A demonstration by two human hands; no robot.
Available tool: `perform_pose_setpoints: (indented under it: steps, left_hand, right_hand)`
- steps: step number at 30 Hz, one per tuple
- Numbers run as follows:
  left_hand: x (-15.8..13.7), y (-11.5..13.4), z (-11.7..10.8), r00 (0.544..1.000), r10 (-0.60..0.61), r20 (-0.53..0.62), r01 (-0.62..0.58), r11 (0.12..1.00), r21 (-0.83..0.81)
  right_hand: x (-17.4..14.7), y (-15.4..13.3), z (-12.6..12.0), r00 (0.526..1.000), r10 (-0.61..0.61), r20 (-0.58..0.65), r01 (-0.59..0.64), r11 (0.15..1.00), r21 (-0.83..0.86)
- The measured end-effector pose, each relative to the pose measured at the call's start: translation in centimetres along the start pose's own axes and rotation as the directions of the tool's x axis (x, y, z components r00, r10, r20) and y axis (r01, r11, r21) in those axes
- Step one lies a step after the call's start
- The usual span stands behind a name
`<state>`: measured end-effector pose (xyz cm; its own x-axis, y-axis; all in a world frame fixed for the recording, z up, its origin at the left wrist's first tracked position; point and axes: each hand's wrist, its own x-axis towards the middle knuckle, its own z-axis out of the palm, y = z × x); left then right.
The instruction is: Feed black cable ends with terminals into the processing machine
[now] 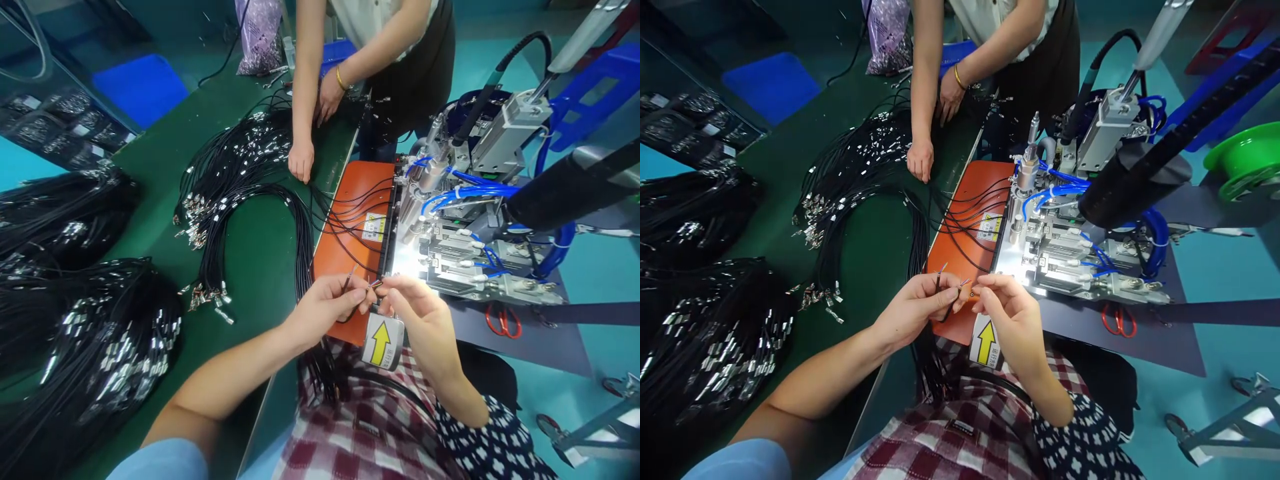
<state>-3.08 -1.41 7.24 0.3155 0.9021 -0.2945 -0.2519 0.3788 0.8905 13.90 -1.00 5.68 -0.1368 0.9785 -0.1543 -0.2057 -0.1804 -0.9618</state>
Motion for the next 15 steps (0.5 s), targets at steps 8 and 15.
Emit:
perform_pose_setpoints:
  steps: [8,15]
  left_hand:
    - [0.25,-0.31,-0.26,1.000,-0.021,0.023,0.021,1.000,0.011]
    - [0.20,-0.47,-0.17,0.999,0.016,0.047,-0.019,0.997,0.073]
  right_hand:
    - [0.76,0.40,0.27,0.998,-0.013,0.058,0.012,1.000,0.019]
    - [0.92,0.31,0.75,0.996,-0.003,0.087,-0.002,0.999,0.051]
